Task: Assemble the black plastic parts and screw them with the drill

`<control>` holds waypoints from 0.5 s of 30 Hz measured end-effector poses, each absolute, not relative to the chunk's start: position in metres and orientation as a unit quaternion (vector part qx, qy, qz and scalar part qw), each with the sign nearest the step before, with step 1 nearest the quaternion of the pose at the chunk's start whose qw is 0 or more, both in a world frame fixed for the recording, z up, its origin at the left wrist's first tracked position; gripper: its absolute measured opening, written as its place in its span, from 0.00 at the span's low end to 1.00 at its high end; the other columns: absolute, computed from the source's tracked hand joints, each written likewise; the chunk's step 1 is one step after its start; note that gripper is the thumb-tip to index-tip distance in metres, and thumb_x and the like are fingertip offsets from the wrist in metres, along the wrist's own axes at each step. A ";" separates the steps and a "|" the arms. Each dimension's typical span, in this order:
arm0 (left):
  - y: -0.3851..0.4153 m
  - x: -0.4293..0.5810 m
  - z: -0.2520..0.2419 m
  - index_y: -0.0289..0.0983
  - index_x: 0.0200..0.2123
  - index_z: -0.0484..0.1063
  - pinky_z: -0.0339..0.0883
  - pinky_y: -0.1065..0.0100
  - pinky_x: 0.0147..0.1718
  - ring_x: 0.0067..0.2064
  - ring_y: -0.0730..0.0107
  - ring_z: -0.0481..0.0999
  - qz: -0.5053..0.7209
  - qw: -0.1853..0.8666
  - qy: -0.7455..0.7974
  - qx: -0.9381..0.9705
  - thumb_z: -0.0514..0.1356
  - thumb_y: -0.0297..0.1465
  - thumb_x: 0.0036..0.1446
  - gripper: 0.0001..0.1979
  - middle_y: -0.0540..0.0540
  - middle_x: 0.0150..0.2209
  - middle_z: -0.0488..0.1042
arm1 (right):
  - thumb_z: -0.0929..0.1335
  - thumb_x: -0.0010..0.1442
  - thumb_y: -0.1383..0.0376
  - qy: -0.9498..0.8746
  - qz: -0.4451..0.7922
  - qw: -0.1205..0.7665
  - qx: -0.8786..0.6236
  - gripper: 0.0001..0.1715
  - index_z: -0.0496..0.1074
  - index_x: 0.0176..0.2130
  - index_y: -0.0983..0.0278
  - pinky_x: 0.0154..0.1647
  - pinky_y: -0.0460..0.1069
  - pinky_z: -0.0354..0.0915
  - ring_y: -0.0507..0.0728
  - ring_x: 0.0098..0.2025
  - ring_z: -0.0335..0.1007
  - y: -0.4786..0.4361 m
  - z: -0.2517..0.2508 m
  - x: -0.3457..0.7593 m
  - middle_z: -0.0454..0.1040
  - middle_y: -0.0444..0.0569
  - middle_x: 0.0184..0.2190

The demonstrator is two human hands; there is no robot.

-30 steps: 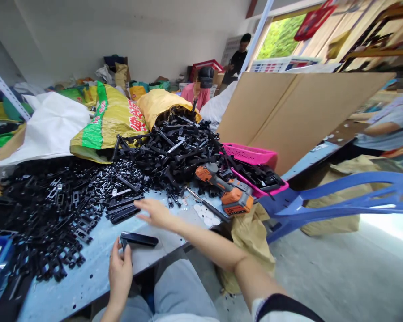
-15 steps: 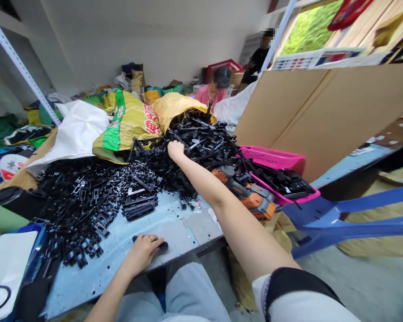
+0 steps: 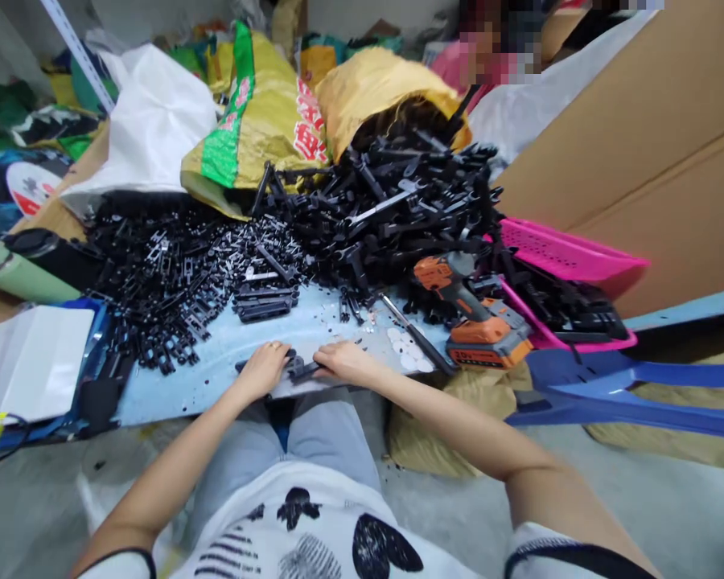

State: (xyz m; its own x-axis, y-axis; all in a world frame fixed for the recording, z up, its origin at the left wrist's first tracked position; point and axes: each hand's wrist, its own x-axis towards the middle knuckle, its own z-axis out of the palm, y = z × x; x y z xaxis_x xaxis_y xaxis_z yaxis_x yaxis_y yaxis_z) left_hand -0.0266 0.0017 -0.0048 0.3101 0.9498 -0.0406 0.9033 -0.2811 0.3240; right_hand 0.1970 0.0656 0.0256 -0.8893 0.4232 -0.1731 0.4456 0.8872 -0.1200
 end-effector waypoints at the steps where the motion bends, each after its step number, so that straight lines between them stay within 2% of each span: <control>1: 0.004 -0.025 -0.004 0.34 0.54 0.63 0.62 0.59 0.49 0.50 0.59 0.67 0.076 0.153 0.580 0.797 0.46 0.30 0.65 0.17 0.38 0.48 0.69 | 0.59 0.65 0.51 0.967 -0.080 0.066 0.233 0.23 0.69 0.41 0.67 0.34 0.47 0.53 0.53 0.35 0.69 0.064 0.017 0.196 0.72 0.53 0.37; 5: 0.009 -0.021 0.002 0.35 0.55 0.61 0.60 0.58 0.51 0.52 0.58 0.67 0.061 0.168 0.590 0.787 0.46 0.33 0.65 0.18 0.39 0.50 0.68 | 0.58 0.65 0.50 0.962 -0.107 0.048 0.247 0.24 0.69 0.40 0.66 0.31 0.46 0.51 0.53 0.37 0.69 0.067 0.003 0.192 0.72 0.51 0.36; 7: 0.008 -0.019 0.006 0.36 0.54 0.62 0.61 0.58 0.50 0.51 0.57 0.67 0.062 0.173 0.595 0.783 0.49 0.39 0.64 0.19 0.40 0.49 0.69 | 0.58 0.65 0.49 0.960 -0.116 0.044 0.251 0.24 0.69 0.40 0.65 0.30 0.46 0.49 0.53 0.36 0.68 0.066 0.002 0.191 0.72 0.51 0.36; 9: 0.005 -0.018 0.009 0.37 0.51 0.63 0.62 0.57 0.48 0.50 0.55 0.67 0.072 0.174 0.593 0.783 0.54 0.49 0.57 0.26 0.40 0.47 0.69 | 0.57 0.66 0.49 0.960 -0.109 0.037 0.256 0.25 0.69 0.41 0.65 0.30 0.47 0.49 0.53 0.36 0.68 0.063 0.004 0.190 0.72 0.51 0.36; 11: 0.001 -0.019 0.010 0.37 0.51 0.62 0.63 0.57 0.47 0.49 0.53 0.69 0.089 0.170 0.594 0.781 0.59 0.54 0.49 0.34 0.40 0.47 0.70 | 0.56 0.66 0.49 0.960 -0.086 0.024 0.264 0.25 0.69 0.41 0.64 0.30 0.47 0.48 0.54 0.36 0.67 0.058 0.007 0.189 0.72 0.51 0.37; 13: -0.003 -0.022 0.008 0.37 0.51 0.62 0.64 0.58 0.45 0.48 0.53 0.70 0.109 0.168 0.599 0.775 0.60 0.54 0.48 0.35 0.40 0.46 0.70 | 0.55 0.67 0.50 0.961 -0.060 0.009 0.269 0.25 0.69 0.41 0.64 0.31 0.48 0.48 0.55 0.36 0.66 0.053 0.012 0.186 0.72 0.52 0.36; 15: -0.005 -0.026 0.004 0.38 0.51 0.62 0.65 0.60 0.45 0.48 0.55 0.71 0.130 0.168 0.596 0.774 0.59 0.50 0.52 0.29 0.41 0.46 0.71 | 0.54 0.68 0.52 0.961 -0.041 -0.002 0.272 0.24 0.69 0.41 0.64 0.32 0.49 0.49 0.56 0.37 0.65 0.049 0.019 0.183 0.71 0.53 0.36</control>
